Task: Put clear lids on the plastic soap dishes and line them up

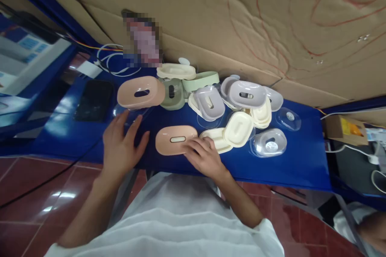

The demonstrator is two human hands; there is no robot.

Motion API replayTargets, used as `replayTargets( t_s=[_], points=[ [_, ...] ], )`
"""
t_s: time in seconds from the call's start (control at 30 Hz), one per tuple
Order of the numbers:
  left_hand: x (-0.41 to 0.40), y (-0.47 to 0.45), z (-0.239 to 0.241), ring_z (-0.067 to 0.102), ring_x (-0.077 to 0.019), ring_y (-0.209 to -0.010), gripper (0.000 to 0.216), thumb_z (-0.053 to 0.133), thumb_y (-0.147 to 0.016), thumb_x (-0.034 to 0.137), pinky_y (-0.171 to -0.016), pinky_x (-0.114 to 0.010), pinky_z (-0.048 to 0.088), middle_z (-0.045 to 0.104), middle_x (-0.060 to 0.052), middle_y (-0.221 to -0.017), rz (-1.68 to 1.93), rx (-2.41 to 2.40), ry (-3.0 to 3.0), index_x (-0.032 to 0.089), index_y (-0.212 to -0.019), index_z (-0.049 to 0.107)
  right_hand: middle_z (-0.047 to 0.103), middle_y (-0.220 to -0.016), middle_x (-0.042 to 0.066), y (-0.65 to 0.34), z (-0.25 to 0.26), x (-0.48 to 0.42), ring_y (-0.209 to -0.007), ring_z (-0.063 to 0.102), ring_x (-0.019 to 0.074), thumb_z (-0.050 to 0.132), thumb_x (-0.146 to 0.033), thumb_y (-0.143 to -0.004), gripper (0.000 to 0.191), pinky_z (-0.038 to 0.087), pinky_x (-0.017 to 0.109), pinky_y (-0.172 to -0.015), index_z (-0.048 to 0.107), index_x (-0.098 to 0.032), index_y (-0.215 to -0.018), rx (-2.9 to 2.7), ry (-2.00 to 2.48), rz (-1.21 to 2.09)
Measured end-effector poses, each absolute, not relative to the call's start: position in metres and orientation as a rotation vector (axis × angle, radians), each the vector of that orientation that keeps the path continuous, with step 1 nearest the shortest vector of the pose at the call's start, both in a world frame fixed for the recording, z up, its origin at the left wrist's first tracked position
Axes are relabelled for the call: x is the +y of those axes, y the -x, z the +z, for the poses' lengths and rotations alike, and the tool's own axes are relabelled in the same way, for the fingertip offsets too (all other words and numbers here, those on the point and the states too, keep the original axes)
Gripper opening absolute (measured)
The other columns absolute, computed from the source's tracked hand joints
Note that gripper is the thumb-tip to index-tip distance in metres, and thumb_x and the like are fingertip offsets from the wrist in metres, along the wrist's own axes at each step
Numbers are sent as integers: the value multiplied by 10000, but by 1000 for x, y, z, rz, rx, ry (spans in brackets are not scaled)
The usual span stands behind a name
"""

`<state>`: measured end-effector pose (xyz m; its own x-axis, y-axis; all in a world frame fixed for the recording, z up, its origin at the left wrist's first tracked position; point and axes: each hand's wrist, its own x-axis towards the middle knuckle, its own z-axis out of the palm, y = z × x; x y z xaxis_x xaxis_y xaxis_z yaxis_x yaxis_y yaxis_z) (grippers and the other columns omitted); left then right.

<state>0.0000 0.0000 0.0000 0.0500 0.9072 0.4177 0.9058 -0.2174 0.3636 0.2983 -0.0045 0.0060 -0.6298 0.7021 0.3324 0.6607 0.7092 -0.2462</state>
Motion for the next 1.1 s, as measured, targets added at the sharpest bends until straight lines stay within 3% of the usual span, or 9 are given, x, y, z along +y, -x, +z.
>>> replayTargets(
  t_s=[0.1,0.23,0.37,0.5,0.63,0.77,0.83,0.93,1.1],
  points=[
    [5,-1,1,531,-451,-1461,558,679,-1010,345,-1230,-712,341,572,-199,-1561,852,2086,-2231,260,-1550,565,791,-1283,47,-299,6,-5,-1268,674,221,666,-268,-1066,246,434,420,-1135,746,-280,-1299,-2510,1075,153],
    [1,-4,-1,628,-419,-1289,480,704,-997,395,-1140,-657,446,659,-198,-1343,857,2110,-2177,231,-1445,649,788,-1288,50,-302,7,-5,-1267,679,223,670,-268,-1061,251,471,421,-1143,750,-282,-1298,-2514,1052,214],
    [-3,-1,1,593,-472,-1342,518,724,-989,426,-1075,-680,497,554,-252,-1527,868,2128,-2098,214,-1457,661,785,-1272,61,-303,9,-3,-1271,676,227,667,-255,-1055,246,523,411,-1142,750,-253,-1286,-2477,986,285],
    [-12,5,13,626,-372,-1375,479,689,-1021,371,-1163,-593,523,614,-134,-1541,1007,1906,-2060,296,-1492,637,776,-1277,72,-303,9,-3,-1290,681,236,672,-273,-1051,282,551,423,-1151,730,-261,-1327,-2449,991,338],
    [-23,-2,22,673,-274,-1352,454,623,-1064,287,-1172,-467,565,666,-69,-1498,1033,1580,-2066,318,-1516,604,682,-1443,134,-306,-1,-7,-1390,643,280,728,-346,-1018,534,570,468,-1170,583,-272,-1527,-2288,1098,346],
    [-24,-22,17,618,-270,-1434,564,626,-1060,212,-1252,-527,495,661,-95,-1506,997,1183,-2272,310,-1600,499,477,-1669,180,-311,-4,-8,-1553,493,348,779,-386,-982,776,529,564,-1217,409,-305,-1660,-2222,1139,297],
    [-21,-31,13,583,-279,-1475,600,648,-1047,189,-1290,-584,429,664,-100,-1505,946,1088,-2374,315,-1609,481,424,-1717,168,-314,1,-6,-1597,428,349,776,-384,-987,771,499,571,-1246,413,-307,-1662,-2302,1101,293],
    [-20,-36,10,548,-301,-1506,556,702,-1017,183,-1294,-628,387,649,-103,-1526,879,1102,-2506,340,-1533,565,463,-1704,142,-319,13,-4,-1621,389,324,754,-381,-1007,688,462,548,-1284,482,-276,-1631,-2437,1055,316],
    [-28,-28,6,631,-326,-1399,475,809,-960,321,-1146,-529,547,711,-129,-1401,905,1169,-2609,294,-1407,650,568,-1633,95,-324,17,-10,-1596,438,282,688,-266,-1049,544,478,514,-1285,564,-291,-1579,-2528,1045,319]
  ],
)
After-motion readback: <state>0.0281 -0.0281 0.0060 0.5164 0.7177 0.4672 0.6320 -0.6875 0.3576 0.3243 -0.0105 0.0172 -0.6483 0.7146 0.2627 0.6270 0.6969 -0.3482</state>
